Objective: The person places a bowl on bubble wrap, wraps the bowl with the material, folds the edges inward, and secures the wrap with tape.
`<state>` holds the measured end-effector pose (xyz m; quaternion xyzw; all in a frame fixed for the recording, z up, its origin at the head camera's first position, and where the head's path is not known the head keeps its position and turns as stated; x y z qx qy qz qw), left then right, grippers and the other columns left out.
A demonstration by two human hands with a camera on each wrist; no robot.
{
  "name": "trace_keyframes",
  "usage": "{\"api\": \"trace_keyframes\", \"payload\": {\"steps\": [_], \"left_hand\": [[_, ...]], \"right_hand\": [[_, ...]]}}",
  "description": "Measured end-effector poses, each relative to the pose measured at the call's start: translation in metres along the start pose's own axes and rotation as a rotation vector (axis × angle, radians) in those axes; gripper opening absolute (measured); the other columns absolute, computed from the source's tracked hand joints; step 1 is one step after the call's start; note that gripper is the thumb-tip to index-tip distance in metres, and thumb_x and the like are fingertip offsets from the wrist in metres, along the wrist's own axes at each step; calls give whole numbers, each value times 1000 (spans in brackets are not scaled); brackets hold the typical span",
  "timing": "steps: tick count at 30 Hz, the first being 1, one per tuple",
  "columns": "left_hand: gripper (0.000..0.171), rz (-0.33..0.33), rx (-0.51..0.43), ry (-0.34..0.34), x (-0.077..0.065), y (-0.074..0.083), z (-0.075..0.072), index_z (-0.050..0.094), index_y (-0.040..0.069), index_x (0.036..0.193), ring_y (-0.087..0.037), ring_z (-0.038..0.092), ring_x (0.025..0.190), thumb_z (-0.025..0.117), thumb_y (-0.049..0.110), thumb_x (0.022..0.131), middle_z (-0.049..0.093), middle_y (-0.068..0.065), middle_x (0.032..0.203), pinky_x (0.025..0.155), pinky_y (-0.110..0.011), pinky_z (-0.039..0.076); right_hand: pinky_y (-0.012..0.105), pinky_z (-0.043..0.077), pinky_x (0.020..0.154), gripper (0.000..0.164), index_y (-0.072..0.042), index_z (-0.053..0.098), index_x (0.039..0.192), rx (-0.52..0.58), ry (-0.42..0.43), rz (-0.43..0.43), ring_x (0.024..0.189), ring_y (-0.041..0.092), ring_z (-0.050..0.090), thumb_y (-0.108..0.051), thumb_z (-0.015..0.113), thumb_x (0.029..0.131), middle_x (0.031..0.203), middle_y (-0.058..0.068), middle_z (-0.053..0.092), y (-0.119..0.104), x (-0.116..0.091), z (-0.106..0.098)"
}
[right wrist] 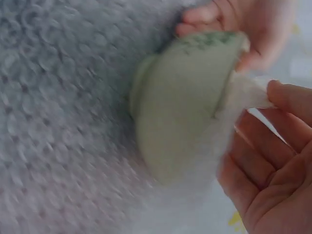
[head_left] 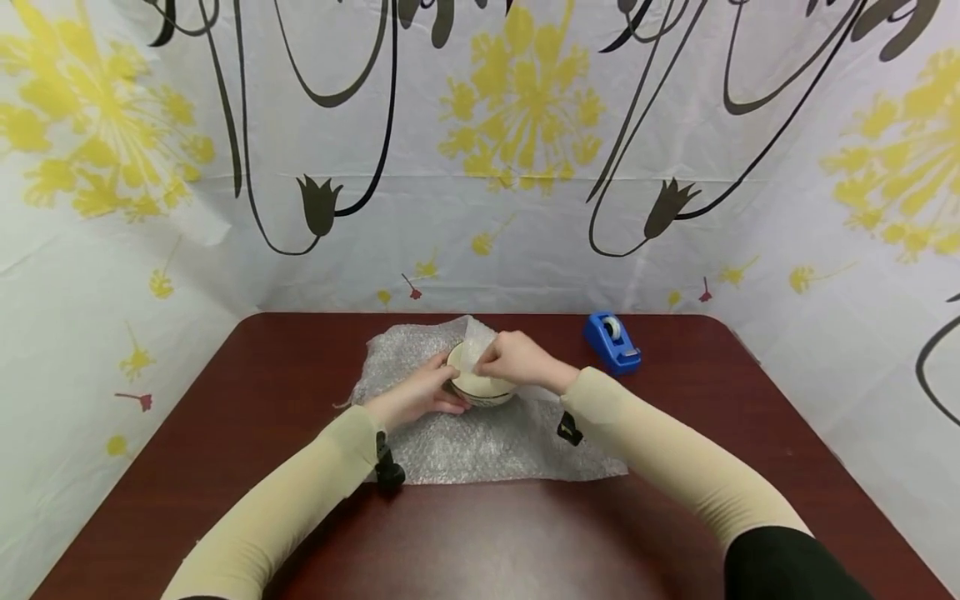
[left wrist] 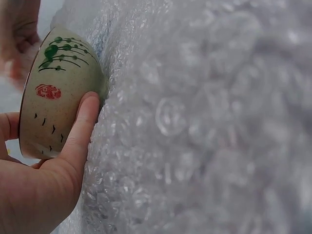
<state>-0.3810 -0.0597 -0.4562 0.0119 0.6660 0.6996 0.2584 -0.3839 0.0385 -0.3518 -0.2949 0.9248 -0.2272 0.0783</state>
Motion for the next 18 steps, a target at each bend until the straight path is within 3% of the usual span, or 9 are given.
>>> {"api": "trace_keyframes", "payload": {"steps": [5,11,15,18], "left_hand": [[65,-10,-5,-3,-2,-7,1,15,13,155,-28,69,74,41,13,96,63,-26,98,71,-39,58],[63,-3,21,-9,-3,-2,3,16,13,155,-28,68,74,41,13,97,62,-25,99,71,-40,58],[59,21,190,19,-7,11,1,18,9,155,-28,67,81,41,16,100,59,-26,112,72,-39,58],[61,85,376,45,-10,27,1,18,4,154,-32,62,105,45,20,101,48,-26,135,83,-41,55]], "right_hand": [[23,49,56,14,-11,80,90,-122,-56,5,56,4,58,-20,68,91,80,-3,73,-1,-3,28],[22,42,48,16,-20,78,75,-264,-10,-14,48,2,45,-18,69,88,63,-11,65,-4,-1,33],[22,30,43,28,-23,71,61,-304,-18,-20,45,5,31,-16,68,87,46,-14,47,-2,2,35],[22,25,42,32,-22,67,56,-290,-36,-1,43,6,26,-15,67,88,42,-12,38,1,5,36]]}}
Point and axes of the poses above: each hand's wrist, its own x-axis towards the middle knuckle, its own z-axis out of the palm, y = z × x, the point moved 10 cm from there along x, towards the middle knuckle
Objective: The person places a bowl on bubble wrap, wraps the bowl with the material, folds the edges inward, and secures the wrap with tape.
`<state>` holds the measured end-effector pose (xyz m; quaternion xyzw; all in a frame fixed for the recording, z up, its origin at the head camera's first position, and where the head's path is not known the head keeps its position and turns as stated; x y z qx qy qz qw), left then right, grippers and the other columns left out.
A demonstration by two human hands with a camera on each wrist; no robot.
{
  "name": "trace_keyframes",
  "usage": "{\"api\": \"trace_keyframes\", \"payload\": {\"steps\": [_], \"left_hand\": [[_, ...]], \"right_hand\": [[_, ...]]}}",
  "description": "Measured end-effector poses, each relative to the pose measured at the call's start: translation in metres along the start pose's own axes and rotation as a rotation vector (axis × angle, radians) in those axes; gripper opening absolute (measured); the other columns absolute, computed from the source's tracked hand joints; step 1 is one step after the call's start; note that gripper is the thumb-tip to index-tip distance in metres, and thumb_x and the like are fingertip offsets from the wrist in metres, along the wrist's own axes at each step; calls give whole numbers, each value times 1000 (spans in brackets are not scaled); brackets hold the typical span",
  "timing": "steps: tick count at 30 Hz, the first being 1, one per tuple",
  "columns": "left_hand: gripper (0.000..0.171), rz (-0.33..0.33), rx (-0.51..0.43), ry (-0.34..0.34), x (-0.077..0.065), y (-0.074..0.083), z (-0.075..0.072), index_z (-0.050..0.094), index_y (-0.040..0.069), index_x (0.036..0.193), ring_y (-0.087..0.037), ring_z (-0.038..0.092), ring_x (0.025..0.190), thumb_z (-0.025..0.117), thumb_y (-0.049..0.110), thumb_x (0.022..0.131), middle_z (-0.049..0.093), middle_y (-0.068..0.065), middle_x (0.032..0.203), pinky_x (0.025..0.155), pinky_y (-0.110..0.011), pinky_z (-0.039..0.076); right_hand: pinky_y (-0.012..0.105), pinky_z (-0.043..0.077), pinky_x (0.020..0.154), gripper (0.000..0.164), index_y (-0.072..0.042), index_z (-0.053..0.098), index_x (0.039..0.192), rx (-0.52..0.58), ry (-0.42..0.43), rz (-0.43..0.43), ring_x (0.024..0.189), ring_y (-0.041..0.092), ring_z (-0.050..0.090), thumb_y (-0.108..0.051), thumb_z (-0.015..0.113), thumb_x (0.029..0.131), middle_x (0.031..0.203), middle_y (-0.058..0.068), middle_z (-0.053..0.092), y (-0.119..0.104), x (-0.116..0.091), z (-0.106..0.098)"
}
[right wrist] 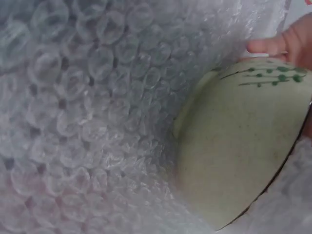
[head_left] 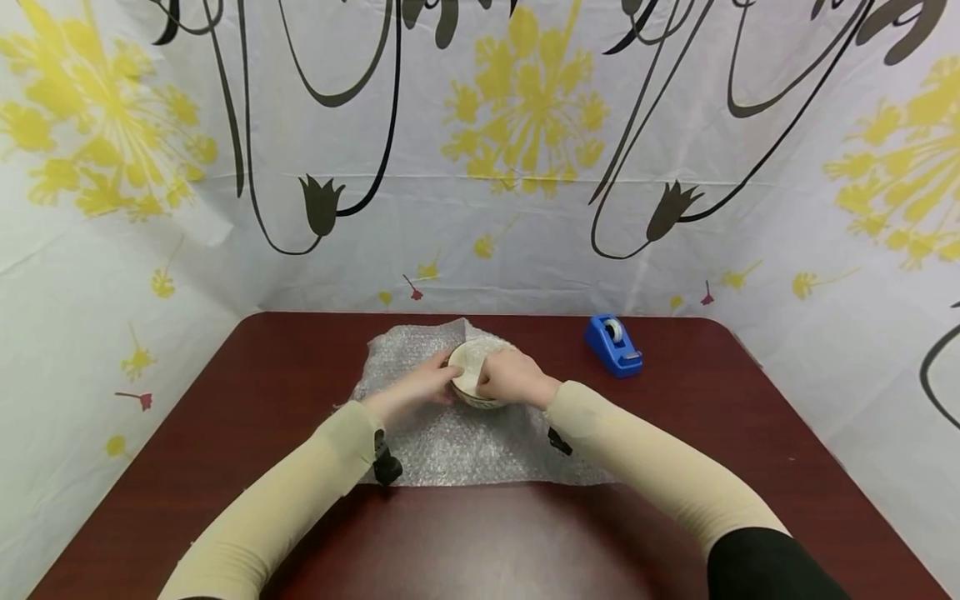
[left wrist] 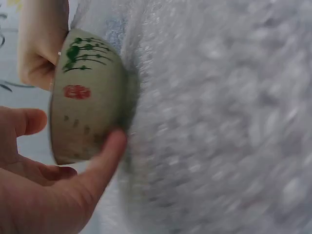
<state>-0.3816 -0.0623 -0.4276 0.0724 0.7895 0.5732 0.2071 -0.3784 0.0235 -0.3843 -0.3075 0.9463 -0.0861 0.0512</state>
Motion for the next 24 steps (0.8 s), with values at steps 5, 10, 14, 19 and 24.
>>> {"api": "trace_keyframes", "payload": {"steps": [5,10,14,19,24], "left_hand": [[62,211,336,85,-9,32,-8,27,2,152,-38,29,138,52,26,100,27,-23,152,108,-53,32],[32,407,734,96,-19,56,4,68,12,119,-31,32,138,47,29,102,62,-5,128,112,-54,23],[44,424,954,8,-18,54,22,75,22,94,-22,29,141,33,29,105,68,6,115,113,-53,18],[48,399,1098,-56,-13,45,34,75,25,97,-19,30,140,28,35,104,63,8,126,113,-53,16],[46,341,1162,-60,-9,41,36,75,28,103,-17,24,143,30,38,104,60,12,129,113,-57,7]], "right_hand": [[24,43,50,19,-16,76,73,23,-24,6,47,7,45,-19,68,90,54,-7,58,3,2,3],[31,49,63,27,-1,70,109,73,-71,42,56,11,50,-23,64,93,70,6,64,5,3,4],[32,50,66,32,0,60,117,89,-124,66,64,13,54,-25,61,96,79,6,61,6,4,7],[34,51,75,40,1,54,129,103,-181,53,77,18,61,-23,59,97,92,8,65,5,5,10],[36,47,71,49,-3,42,145,149,-216,6,74,19,58,-12,53,98,95,10,68,5,-1,0]]}}
Point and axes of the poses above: each hand's wrist, its own x-axis towards the middle knuckle, its own z-axis out of the palm, y = z × x, the point moved 10 cm from there along x, towards the middle knuckle
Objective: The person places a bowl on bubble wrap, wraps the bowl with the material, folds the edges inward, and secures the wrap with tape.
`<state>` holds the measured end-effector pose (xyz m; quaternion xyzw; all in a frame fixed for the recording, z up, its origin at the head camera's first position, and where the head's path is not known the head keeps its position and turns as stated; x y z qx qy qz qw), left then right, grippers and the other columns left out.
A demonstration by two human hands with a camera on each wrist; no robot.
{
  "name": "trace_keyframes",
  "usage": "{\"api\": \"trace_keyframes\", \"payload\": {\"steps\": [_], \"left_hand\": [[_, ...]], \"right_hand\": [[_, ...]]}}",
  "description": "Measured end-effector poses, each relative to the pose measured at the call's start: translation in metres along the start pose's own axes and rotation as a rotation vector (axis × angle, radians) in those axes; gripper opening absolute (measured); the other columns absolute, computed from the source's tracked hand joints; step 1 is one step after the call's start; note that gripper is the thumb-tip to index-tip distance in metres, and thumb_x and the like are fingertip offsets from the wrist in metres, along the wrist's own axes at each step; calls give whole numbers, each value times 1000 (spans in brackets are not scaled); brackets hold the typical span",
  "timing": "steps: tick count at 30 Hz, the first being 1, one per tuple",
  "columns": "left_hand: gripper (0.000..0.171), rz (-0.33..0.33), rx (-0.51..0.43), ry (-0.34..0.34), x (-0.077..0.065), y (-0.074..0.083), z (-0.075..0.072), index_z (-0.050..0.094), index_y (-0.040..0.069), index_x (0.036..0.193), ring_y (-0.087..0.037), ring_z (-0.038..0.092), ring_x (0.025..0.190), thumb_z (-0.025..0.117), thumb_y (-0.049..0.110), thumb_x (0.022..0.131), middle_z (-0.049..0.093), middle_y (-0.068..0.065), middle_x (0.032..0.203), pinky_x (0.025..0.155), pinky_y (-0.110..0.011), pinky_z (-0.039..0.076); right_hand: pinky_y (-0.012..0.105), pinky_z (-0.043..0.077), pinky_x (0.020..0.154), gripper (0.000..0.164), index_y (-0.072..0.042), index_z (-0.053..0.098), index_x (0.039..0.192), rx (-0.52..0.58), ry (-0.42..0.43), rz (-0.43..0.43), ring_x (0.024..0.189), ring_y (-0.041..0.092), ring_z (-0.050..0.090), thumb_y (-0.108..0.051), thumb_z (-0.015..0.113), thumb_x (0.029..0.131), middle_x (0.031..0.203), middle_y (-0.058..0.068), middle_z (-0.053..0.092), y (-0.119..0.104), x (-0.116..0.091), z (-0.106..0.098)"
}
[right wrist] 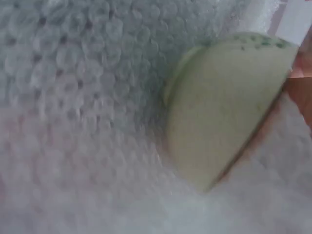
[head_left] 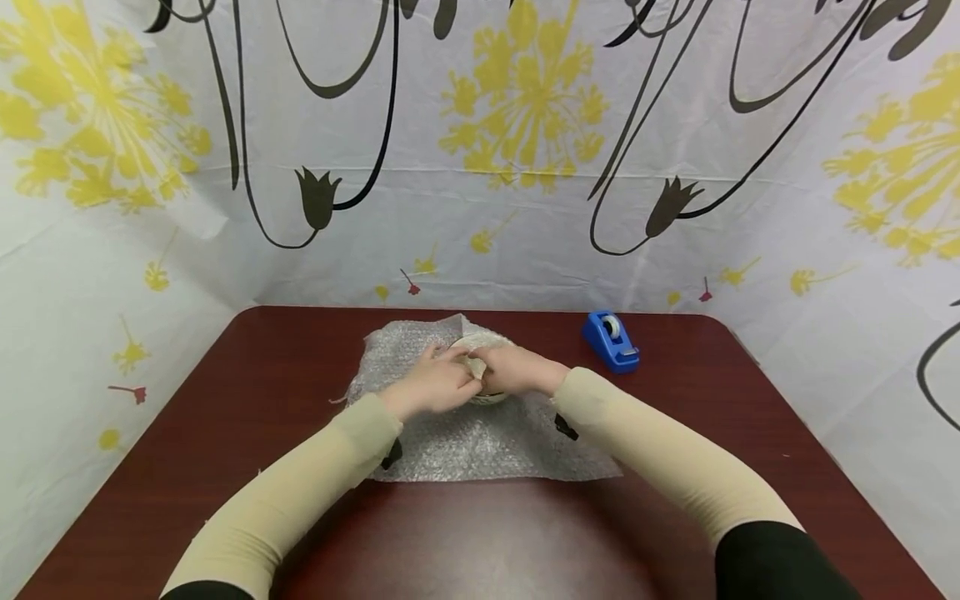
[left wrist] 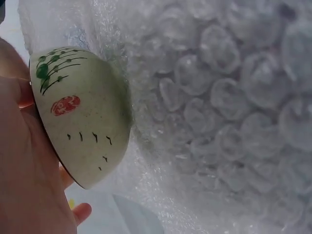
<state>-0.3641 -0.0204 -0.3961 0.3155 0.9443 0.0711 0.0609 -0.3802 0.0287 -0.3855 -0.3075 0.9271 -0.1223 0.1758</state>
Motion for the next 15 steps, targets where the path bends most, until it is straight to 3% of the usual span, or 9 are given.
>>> {"api": "trace_keyframes", "payload": {"steps": [6,10,13,15], "left_hand": [[45,13,25,-2,5,6,4,74,26,95,-19,27,142,32,40,103,65,10,120,113,-60,7],[43,11,35,21,6,5,1,70,26,83,-19,31,140,34,38,103,68,11,112,113,-59,7],[42,-5,18,21,4,2,-1,65,26,75,-18,31,140,35,37,102,69,12,108,114,-58,6],[42,-14,5,11,2,1,-1,62,26,72,-17,30,141,36,37,102,69,12,107,114,-57,4]], "right_hand": [[38,49,81,48,-6,51,139,-18,79,-52,109,28,57,4,45,93,124,14,63,10,-29,-38],[36,49,75,46,-5,57,134,-56,137,-86,101,25,61,6,47,90,127,13,61,25,-56,-60],[38,50,74,53,-8,54,138,-195,203,-158,105,26,60,4,60,86,135,13,55,37,-78,-65],[43,50,76,69,-12,48,144,-340,247,-237,110,26,59,-3,74,81,145,12,45,45,-92,-58]]}}
Point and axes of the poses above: each hand's wrist, its own x-axis towards the middle knuckle, its own z-axis out of the palm, y = z × x, the point moved 10 cm from there along x, towards the middle knuckle
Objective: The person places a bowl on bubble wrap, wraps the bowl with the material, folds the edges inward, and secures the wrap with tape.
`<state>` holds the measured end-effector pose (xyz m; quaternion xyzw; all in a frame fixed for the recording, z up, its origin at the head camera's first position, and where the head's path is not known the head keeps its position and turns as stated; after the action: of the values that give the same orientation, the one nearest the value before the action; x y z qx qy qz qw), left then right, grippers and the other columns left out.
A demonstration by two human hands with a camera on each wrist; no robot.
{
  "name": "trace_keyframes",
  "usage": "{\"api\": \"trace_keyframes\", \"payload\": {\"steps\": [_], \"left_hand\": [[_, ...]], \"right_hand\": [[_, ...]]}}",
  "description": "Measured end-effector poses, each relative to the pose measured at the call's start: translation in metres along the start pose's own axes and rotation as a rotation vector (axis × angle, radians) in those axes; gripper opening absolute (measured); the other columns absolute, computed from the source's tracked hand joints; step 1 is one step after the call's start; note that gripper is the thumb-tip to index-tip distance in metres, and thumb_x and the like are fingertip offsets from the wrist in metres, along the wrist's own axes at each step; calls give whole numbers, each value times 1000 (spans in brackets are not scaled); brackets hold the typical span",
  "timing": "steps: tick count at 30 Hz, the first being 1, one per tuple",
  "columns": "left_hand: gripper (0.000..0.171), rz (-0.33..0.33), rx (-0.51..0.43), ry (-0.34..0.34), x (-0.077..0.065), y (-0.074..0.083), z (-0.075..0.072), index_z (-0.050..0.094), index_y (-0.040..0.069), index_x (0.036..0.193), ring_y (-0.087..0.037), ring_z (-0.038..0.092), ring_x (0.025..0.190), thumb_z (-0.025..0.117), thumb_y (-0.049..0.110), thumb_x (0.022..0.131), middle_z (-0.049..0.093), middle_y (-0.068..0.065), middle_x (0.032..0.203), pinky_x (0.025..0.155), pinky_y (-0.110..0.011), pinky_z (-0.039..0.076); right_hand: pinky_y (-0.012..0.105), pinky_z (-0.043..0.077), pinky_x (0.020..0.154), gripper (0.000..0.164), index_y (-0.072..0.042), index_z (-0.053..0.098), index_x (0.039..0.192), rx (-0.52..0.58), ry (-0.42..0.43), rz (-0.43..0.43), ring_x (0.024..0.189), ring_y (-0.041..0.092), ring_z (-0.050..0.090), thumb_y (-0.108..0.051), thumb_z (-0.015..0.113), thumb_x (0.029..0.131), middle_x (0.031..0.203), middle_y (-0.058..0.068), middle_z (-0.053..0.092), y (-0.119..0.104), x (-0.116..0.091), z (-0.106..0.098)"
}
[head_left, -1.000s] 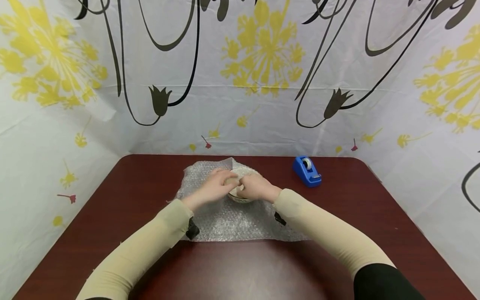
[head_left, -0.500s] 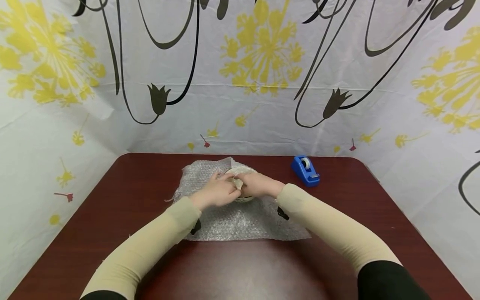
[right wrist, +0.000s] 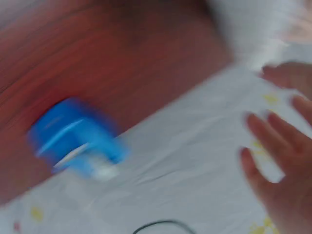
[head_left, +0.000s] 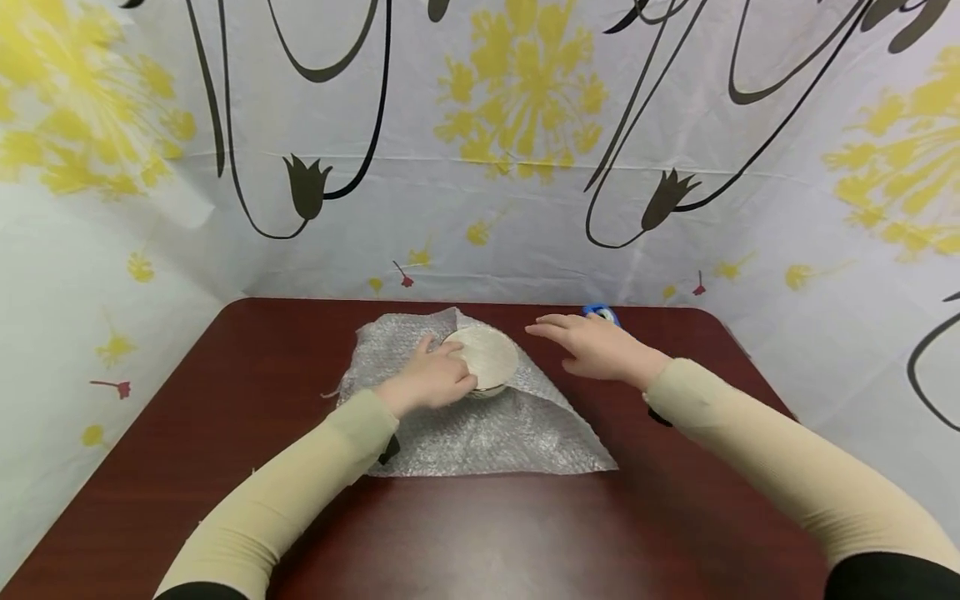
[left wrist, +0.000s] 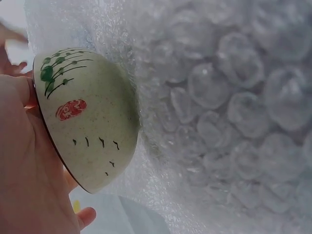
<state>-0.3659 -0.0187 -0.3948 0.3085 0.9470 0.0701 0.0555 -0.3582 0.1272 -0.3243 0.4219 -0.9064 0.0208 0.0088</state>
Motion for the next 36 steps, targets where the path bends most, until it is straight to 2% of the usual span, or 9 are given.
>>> {"api": "trace_keyframes", "payload": {"steps": [3,5,9,16,21,26,30,34,36], "left_hand": [[42,-7,-7,-8,-1,-3,-2,60,25,70,-17,29,141,36,37,103,69,12,106,114,-57,2],[43,-10,-9,-5,-1,-5,-2,59,25,69,-17,29,141,35,37,102,69,12,105,114,-56,0],[45,-14,-15,8,-1,-8,-2,58,24,66,-16,29,141,35,38,103,69,14,99,114,-55,-1],[44,-13,-26,13,-3,-7,-2,58,25,67,-17,31,140,36,36,103,69,13,100,114,-58,2],[42,-14,-32,23,-4,-6,-2,60,26,69,-16,32,139,36,35,102,69,14,104,114,-58,3],[41,-14,-22,28,-5,-5,-2,60,26,68,-17,33,139,37,35,102,69,13,103,114,-58,3],[42,-13,-22,18,-4,-3,0,59,26,67,-16,33,139,37,35,102,69,13,104,114,-58,2],[40,-11,-33,13,-5,1,0,61,27,70,-16,32,139,37,35,102,69,13,106,114,-57,1],[40,-8,-34,12,-5,3,-2,64,27,74,-16,32,139,37,35,102,69,13,107,114,-57,1]], "right_hand": [[50,47,84,97,-17,38,150,-151,67,-153,121,26,53,-17,89,68,155,11,30,-4,-22,13],[50,44,89,106,-17,35,152,-183,98,-242,126,25,49,-25,93,63,158,10,24,-9,-34,26],[47,41,97,95,-12,38,150,-163,159,-342,135,24,40,-27,88,70,154,13,32,-23,-45,43],[44,44,99,65,-6,53,138,-104,275,-340,126,24,50,5,73,77,142,13,48,-38,-39,45],[42,46,97,42,-6,68,118,44,293,-265,122,25,54,11,66,79,130,11,58,-37,-26,35],[40,51,87,38,-9,70,110,333,229,-55,113,23,58,13,56,82,121,7,63,-18,-11,34],[39,51,86,20,-13,71,109,547,242,84,105,17,60,-5,60,94,112,0,67,-4,-5,37],[38,51,86,14,-15,70,107,609,291,202,101,14,60,-17,63,95,107,-2,66,5,-1,36],[37,51,78,9,-13,68,100,601,303,268,90,15,60,-18,62,95,98,0,64,9,1,35]]}}
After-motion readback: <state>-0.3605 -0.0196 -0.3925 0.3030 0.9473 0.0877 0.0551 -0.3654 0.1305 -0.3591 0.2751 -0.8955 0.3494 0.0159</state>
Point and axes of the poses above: each hand's wrist, its own x-axis towards the middle knuckle, its own z-axis out of the palm, y = z × x, the point moved 10 cm from there along x, towards the middle knuckle
